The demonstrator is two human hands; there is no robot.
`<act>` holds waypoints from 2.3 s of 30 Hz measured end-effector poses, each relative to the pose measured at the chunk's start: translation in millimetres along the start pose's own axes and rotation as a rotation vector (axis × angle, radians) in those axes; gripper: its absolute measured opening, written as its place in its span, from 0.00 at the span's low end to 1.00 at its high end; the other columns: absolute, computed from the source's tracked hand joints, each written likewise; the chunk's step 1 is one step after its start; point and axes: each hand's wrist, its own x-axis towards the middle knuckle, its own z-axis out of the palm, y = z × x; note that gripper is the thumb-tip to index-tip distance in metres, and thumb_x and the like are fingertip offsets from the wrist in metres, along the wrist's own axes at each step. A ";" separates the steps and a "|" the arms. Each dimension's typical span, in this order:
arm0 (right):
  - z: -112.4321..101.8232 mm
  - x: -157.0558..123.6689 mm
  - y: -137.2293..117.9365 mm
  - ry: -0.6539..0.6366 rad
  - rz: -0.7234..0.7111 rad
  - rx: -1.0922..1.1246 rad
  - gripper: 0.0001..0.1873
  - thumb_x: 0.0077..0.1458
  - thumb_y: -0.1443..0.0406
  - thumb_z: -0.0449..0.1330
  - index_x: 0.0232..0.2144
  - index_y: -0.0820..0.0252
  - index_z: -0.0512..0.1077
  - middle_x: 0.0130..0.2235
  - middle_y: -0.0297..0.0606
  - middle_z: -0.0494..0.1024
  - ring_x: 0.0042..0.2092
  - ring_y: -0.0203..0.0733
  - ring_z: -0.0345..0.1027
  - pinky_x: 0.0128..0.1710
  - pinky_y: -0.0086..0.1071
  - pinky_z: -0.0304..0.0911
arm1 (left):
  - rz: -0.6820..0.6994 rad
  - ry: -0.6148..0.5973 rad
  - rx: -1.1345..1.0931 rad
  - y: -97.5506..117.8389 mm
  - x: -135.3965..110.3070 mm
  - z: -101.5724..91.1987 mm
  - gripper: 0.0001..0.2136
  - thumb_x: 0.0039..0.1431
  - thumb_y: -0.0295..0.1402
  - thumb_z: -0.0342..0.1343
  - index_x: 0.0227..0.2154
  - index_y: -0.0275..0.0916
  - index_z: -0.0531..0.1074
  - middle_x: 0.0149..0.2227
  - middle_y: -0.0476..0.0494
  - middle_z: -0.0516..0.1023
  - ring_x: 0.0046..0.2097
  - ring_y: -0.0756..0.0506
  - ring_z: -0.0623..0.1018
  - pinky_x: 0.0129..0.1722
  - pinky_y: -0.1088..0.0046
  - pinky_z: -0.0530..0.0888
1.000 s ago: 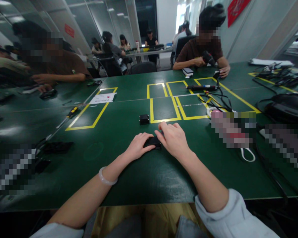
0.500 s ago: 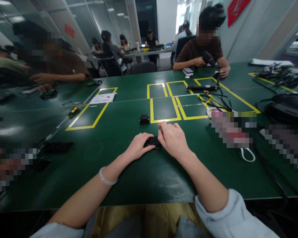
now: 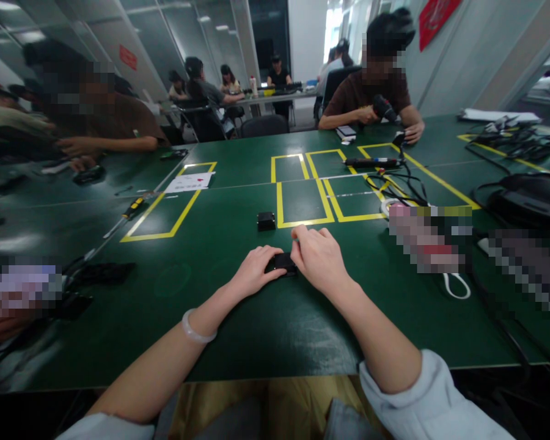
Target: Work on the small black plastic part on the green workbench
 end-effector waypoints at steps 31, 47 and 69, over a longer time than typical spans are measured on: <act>-1.7 0.0 1.3 -0.017 -0.026 0.042 0.08 0.62 0.63 0.47 0.35 0.59 0.64 0.30 0.36 0.73 0.32 0.39 0.65 0.37 0.33 0.51 | 0.005 0.000 -0.005 -0.9 0.3 1.1 0.18 0.60 0.45 0.54 0.48 0.41 0.66 0.44 0.44 0.72 0.45 0.42 0.70 0.44 0.64 0.66; -1.1 -0.6 2.4 -0.008 -0.030 0.004 0.08 0.62 0.62 0.47 0.35 0.59 0.63 0.27 0.33 0.70 0.29 0.38 0.63 0.36 0.33 0.52 | 0.010 0.011 -0.007 -1.8 -0.1 1.3 0.17 0.59 0.46 0.54 0.47 0.42 0.66 0.43 0.45 0.72 0.44 0.42 0.70 0.43 0.65 0.66; 0.8 -0.9 1.8 0.023 -0.017 -0.003 0.07 0.61 0.65 0.47 0.35 0.61 0.64 0.27 0.34 0.70 0.28 0.37 0.62 0.36 0.32 0.53 | 0.012 0.011 0.000 -1.1 0.0 1.1 0.17 0.59 0.45 0.54 0.47 0.41 0.66 0.44 0.45 0.72 0.44 0.42 0.70 0.44 0.65 0.66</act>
